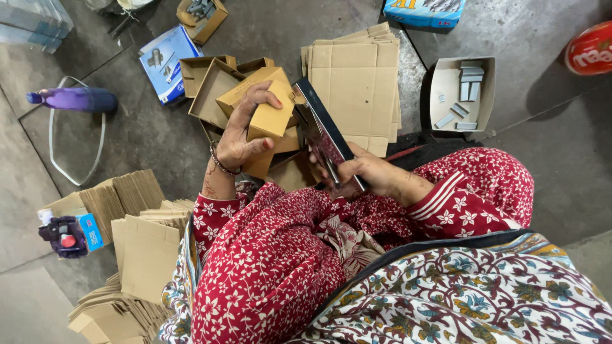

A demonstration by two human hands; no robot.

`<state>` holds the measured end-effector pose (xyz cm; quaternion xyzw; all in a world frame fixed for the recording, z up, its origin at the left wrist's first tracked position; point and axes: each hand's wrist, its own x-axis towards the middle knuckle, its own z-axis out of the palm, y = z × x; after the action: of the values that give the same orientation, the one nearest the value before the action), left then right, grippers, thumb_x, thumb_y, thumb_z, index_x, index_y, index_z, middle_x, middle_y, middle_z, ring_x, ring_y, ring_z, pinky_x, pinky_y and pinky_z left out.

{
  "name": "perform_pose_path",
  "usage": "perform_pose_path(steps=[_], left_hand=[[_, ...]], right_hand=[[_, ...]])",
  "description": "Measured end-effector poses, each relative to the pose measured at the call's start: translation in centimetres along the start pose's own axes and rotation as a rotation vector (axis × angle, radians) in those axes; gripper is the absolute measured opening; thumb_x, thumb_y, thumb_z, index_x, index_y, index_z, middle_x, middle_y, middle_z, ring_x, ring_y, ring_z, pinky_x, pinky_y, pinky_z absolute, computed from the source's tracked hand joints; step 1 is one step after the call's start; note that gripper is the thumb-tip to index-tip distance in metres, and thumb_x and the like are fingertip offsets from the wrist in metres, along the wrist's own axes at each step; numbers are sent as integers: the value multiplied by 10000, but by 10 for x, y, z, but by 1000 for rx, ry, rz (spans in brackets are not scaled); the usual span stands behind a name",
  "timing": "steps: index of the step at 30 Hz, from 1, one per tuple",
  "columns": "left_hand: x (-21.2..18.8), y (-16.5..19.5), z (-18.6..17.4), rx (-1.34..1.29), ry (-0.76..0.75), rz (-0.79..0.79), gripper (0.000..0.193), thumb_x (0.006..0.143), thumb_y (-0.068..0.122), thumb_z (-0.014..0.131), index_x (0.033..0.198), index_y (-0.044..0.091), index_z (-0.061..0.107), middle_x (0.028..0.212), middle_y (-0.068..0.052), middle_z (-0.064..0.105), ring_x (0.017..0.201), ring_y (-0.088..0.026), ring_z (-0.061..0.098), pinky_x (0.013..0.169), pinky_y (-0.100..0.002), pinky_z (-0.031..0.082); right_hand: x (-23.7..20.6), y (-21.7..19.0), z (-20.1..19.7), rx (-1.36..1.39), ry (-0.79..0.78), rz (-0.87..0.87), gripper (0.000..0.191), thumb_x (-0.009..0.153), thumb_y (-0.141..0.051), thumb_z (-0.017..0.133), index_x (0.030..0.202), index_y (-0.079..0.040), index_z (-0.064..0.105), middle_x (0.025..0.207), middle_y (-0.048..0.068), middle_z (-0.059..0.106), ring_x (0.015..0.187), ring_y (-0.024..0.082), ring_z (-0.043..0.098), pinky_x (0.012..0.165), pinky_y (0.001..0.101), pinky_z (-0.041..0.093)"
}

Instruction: The person sits on the floor and repeatedly folds small cardboard boxes, then uses a stapler to secure the flaps. Finished boxes are placed in a growing stack nearby.

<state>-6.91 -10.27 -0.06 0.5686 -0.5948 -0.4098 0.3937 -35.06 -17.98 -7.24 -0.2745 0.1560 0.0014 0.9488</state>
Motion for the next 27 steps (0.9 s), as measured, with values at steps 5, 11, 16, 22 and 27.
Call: perform_pose_path(steps=[5, 11, 16, 22, 27], left_hand=[[0, 2, -3, -57, -79, -22, 704, 846, 648, 758, 1277, 115, 598, 1477, -160, 479, 1425, -315, 477, 1230, -432, 338], [1, -4, -7, -14, -81, -53, 732, 822, 695, 743, 1278, 137, 613, 1503, -175, 494, 1482, -340, 456, 1240, -449, 348], [-3, -10, -12, 93, -66, -102, 731, 824, 696, 736, 1290, 145, 620, 1522, -175, 514, 1540, -370, 412, 1271, -479, 320], [-3, -3, -11, 75, -84, -81, 712, 831, 679, 728, 1287, 143, 624, 1487, -164, 515, 1500, -363, 432, 1266, -476, 308], [-3, 6, -14, 60, -122, -117, 715, 815, 678, 742, 1282, 149, 626, 1457, -144, 519, 1454, -337, 480, 1253, -454, 337]], right_hand=[[7, 39, 4, -84, 136, -20, 266, 872, -64, 655, 1091, 56, 566, 763, 86, 586, 580, 151, 553, 485, 286, 440], [7, 25, 8, -223, 43, 3, 518, 782, -31, 596, 1292, 9, 519, 998, 125, 665, 729, 181, 600, 609, 303, 489], [-5, -8, 21, -153, -238, 16, 846, 624, 68, 545, 1454, -54, 439, 1302, 72, 657, 1214, 187, 653, 1030, 322, 543], [-8, 3, 27, -293, -147, 92, 646, 720, 33, 643, 1351, -34, 519, 1115, 72, 672, 1014, 176, 665, 861, 334, 573], [-8, 19, 24, -328, -73, 68, 261, 913, -148, 709, 1115, 2, 639, 838, 69, 662, 721, 150, 630, 617, 301, 540]])
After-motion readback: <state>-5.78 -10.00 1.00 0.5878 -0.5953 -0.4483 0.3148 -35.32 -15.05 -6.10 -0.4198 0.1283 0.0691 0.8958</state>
